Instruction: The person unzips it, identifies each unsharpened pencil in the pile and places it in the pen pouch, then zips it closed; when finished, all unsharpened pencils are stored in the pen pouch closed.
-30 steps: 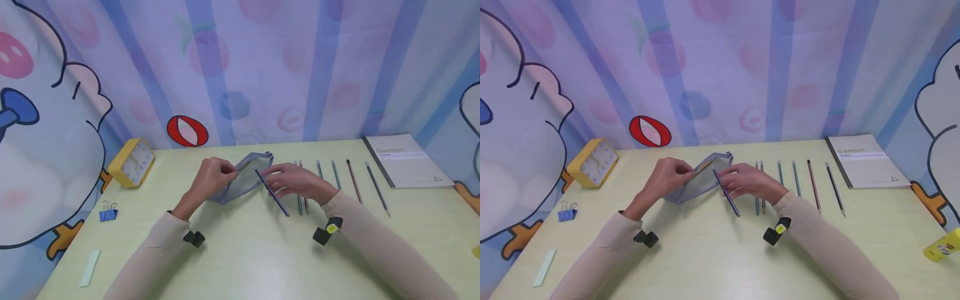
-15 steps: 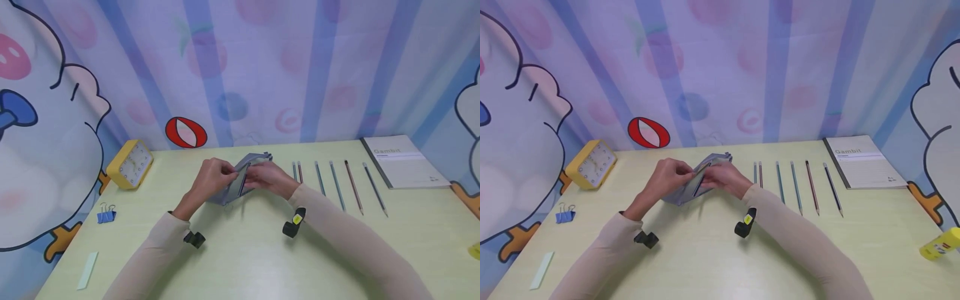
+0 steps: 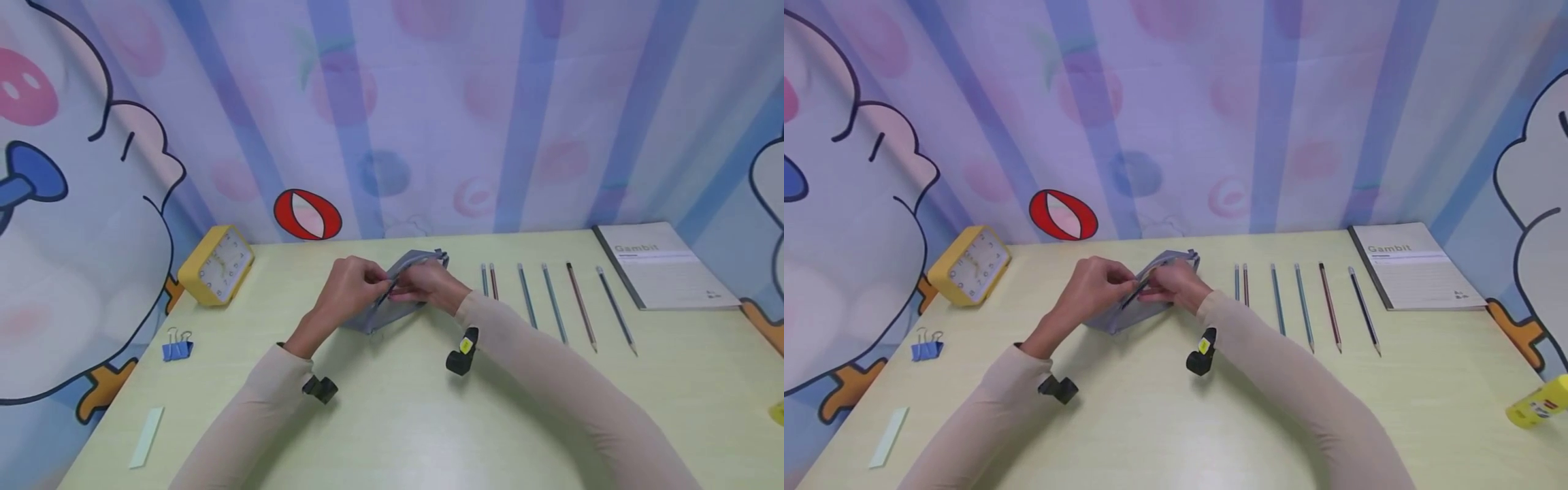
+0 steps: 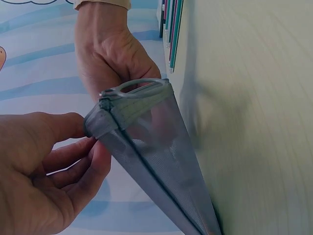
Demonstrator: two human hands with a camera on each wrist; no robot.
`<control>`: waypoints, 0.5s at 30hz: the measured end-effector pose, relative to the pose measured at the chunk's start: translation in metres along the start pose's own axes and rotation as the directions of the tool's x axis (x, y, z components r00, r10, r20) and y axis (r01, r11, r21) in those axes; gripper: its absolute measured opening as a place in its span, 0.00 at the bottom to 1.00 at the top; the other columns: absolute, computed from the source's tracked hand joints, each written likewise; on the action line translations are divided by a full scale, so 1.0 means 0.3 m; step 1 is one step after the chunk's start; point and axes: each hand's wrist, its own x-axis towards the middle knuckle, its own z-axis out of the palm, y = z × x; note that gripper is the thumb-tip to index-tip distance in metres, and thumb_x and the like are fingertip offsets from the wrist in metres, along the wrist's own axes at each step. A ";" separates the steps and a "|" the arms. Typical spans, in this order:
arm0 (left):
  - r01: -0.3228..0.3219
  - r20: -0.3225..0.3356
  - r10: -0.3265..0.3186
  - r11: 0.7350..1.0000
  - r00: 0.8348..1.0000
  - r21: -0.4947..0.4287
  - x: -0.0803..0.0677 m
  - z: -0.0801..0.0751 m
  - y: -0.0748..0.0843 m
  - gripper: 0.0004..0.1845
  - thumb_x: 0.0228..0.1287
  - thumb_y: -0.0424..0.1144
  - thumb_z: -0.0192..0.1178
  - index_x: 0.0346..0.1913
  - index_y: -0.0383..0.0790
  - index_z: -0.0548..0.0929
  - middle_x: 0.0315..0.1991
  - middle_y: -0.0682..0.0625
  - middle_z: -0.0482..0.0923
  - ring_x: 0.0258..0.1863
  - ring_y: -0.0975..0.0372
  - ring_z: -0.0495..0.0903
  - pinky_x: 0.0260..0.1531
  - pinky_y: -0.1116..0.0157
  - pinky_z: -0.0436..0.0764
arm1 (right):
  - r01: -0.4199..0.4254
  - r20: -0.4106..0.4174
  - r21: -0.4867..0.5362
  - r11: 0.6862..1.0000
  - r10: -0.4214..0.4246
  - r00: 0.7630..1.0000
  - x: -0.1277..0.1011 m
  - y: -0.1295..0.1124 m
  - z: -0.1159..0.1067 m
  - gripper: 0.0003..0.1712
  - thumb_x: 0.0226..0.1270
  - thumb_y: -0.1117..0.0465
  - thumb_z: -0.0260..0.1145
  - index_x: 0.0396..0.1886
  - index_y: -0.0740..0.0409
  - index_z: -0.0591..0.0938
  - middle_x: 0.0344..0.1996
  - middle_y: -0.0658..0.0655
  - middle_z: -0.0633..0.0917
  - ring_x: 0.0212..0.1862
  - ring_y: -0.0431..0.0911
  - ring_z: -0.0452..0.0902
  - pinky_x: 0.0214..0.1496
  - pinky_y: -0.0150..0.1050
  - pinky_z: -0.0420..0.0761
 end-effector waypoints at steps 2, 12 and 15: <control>-0.001 0.000 0.001 1.000 1.000 -0.002 0.001 0.000 0.000 0.07 0.64 0.38 0.67 0.39 0.38 0.92 0.32 0.48 0.90 0.30 0.63 0.85 0.31 0.67 0.84 | -0.008 -0.006 -0.002 1.000 0.008 1.000 -0.002 0.000 0.001 0.20 0.68 0.76 0.51 0.59 0.79 0.74 0.44 0.67 0.84 0.33 0.48 0.88 0.48 0.37 0.87; 0.006 0.020 -0.006 1.000 1.000 -0.005 0.001 -0.002 0.004 0.08 0.65 0.38 0.67 0.40 0.38 0.92 0.34 0.48 0.90 0.32 0.62 0.86 0.34 0.65 0.85 | -0.007 0.070 -0.044 0.999 0.010 0.997 -0.072 -0.021 -0.019 0.23 0.73 0.73 0.51 0.66 0.74 0.67 0.66 0.72 0.71 0.63 0.60 0.79 0.56 0.38 0.84; 0.015 0.020 -0.015 1.000 1.000 -0.006 -0.001 -0.003 0.006 0.08 0.65 0.39 0.68 0.40 0.38 0.92 0.34 0.48 0.90 0.32 0.62 0.86 0.34 0.65 0.85 | 0.031 0.129 -0.098 0.995 -0.018 0.992 -0.110 -0.019 -0.033 0.25 0.75 0.70 0.51 0.69 0.73 0.65 0.68 0.72 0.69 0.57 0.56 0.83 0.56 0.38 0.85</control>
